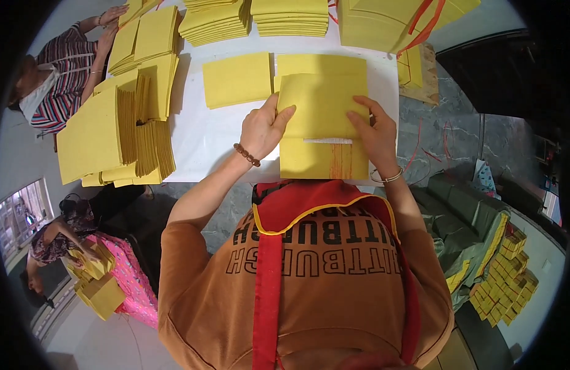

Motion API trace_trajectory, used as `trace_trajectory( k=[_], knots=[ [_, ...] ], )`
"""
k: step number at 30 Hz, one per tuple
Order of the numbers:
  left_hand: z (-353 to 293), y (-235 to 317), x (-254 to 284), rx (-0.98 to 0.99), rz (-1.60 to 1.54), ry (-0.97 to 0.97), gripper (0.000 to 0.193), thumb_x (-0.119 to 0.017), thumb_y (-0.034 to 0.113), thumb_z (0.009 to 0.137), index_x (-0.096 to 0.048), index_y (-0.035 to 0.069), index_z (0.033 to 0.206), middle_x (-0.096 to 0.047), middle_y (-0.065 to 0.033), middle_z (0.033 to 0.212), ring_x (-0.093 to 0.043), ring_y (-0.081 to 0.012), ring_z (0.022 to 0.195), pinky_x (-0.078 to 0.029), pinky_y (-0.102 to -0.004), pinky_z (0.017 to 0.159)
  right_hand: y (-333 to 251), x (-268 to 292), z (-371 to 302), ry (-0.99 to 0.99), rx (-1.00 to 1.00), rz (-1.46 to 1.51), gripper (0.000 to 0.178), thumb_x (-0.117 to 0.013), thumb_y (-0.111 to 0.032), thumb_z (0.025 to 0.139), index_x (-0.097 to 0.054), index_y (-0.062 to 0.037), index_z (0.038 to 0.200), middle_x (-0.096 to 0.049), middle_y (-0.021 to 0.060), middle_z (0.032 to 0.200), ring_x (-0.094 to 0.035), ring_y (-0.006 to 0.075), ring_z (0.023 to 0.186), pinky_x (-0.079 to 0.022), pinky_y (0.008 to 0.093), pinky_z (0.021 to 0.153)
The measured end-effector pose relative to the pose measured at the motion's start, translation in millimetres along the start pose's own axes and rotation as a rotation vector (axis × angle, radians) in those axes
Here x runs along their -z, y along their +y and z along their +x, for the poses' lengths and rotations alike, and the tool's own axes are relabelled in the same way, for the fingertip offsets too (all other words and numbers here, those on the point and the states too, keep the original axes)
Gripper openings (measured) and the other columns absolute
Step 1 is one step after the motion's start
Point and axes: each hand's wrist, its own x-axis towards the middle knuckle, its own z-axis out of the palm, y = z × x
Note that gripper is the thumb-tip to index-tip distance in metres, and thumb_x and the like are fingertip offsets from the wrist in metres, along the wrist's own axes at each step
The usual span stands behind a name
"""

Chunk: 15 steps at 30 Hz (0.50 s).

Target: Folding and stacking yellow paper sheets at a workstation.

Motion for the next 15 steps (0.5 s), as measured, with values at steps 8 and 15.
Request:
trace_trajectory(
  k=[8,15],
  knots=[
    [5.1,-12.1,-6.6,0.039,-0.510,0.020,0.030,-0.062,0.024,0.084,-0.051,0.001,0.099,-0.060,-0.0087,0.064,-0.056,-0.0181,0.055,-0.041,-0.0298,0.050,3.1,-4.8,0.8,0.054,0.082,0.026,0.031,-0.066,-0.016,0.078,-0.061,-0.0055,0.107,-0.066,0.0115,0.092,-0.063,0.0183,0.078,-0.047,0.0279,0.070],
    [-5.1,52.3,24.6,-0.608,0.554,0.446,0.039,-0.064,0.019,0.080,-0.050,0.004,0.113,-0.055,-0.0122,0.109,-0.051,-0.0244,0.100,-0.037,-0.0378,0.082,8.3,-7.2,0.7,0.080,0.099,0.062,0.030,-0.065,-0.012,0.079,-0.060,-0.0031,0.108,-0.064,0.0071,0.089,-0.057,0.0122,0.073,-0.045,0.0244,0.066]
  ],
)
